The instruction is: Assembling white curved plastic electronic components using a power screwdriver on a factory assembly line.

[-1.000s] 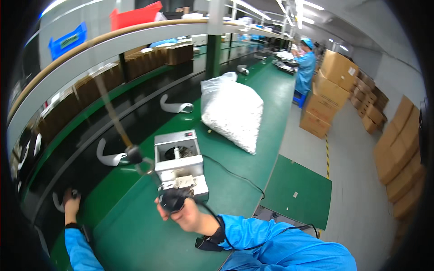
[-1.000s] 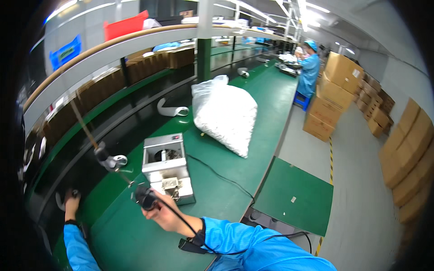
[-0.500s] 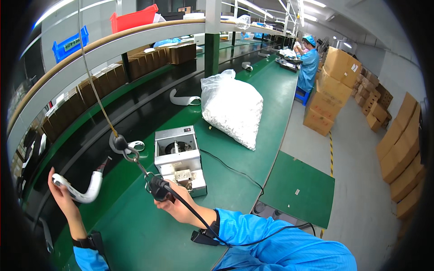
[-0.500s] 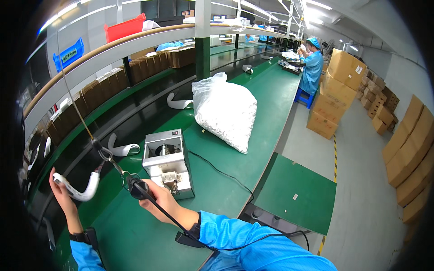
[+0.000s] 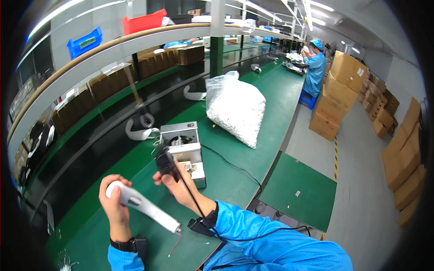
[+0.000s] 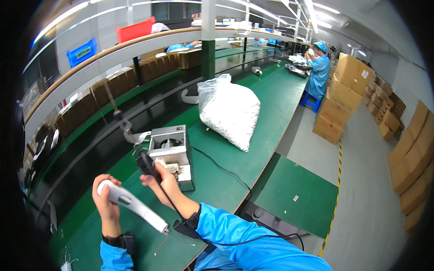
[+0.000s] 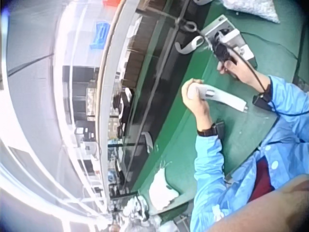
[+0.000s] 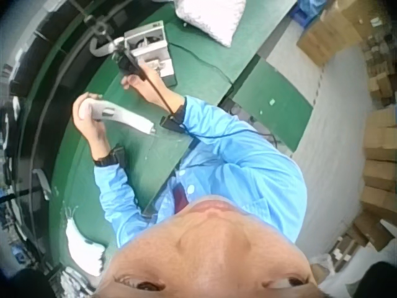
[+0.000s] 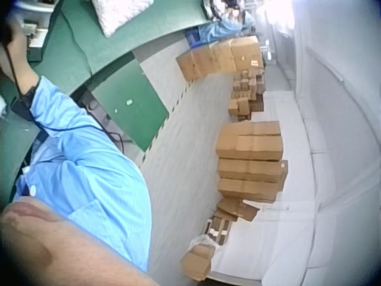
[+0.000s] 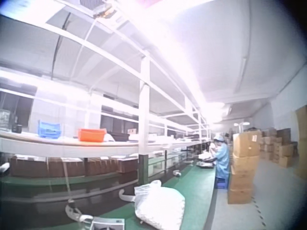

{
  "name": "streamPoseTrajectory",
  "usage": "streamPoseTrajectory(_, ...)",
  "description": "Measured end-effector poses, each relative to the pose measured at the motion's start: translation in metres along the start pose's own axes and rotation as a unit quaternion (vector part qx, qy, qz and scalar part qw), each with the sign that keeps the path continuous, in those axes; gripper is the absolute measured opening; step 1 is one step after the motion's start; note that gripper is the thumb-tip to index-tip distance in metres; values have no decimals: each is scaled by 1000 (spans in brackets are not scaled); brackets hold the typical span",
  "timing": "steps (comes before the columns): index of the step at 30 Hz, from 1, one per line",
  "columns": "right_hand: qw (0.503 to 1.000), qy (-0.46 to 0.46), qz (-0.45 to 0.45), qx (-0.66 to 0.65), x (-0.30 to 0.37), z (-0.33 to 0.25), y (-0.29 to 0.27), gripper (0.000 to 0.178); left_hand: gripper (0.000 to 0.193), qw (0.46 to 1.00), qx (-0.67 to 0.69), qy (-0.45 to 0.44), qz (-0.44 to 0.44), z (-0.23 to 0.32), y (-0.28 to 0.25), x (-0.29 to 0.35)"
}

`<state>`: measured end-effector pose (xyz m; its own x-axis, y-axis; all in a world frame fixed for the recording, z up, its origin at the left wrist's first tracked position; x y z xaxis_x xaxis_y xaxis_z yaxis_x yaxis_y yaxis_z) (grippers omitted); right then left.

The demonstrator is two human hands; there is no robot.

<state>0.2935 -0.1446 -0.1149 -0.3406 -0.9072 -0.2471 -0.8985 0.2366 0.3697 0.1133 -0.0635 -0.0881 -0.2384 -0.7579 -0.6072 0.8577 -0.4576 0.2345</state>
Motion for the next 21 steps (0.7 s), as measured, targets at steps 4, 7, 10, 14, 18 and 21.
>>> streamPoseTrajectory(4,997,-71,-8,29,0,31,-21,40,45,999,-42,-4,-7,-18,22,-1)
streamPoseTrajectory(7,996,-86,10,-3,1,-2,-38,44,46,1000,14,7,-22,-28,25,0)
streamPoseTrajectory(10,980,-192,-5,47,-16,-30,-46,52,41,999,15,25,-16,-35,15,-1)
streamPoseTrajectory(14,976,-216,7,34,-37,-50,-34,59,51,999,-6,20,-40,-35,8,2)
streamPoseTrajectory(18,977,-202,-2,68,-47,-47,-32,59,63,999,-13,15,-50,-49,12,10)
streamPoseTrajectory(21,985,-129,-15,112,-50,-41,-29,59,62,998,-29,22,-47,-52,10,10)
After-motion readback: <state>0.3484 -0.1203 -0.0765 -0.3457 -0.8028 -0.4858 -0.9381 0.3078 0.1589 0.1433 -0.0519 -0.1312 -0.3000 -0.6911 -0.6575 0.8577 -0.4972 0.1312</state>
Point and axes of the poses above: each hand's wrist, its own x-axis away from the middle knuckle, its own y-axis out of the palm, z = x × y, the point moved 1 cm from there along -x, towards the middle knuckle, and after that the axes turned 10 degrees about y, right-handed, at the moved point
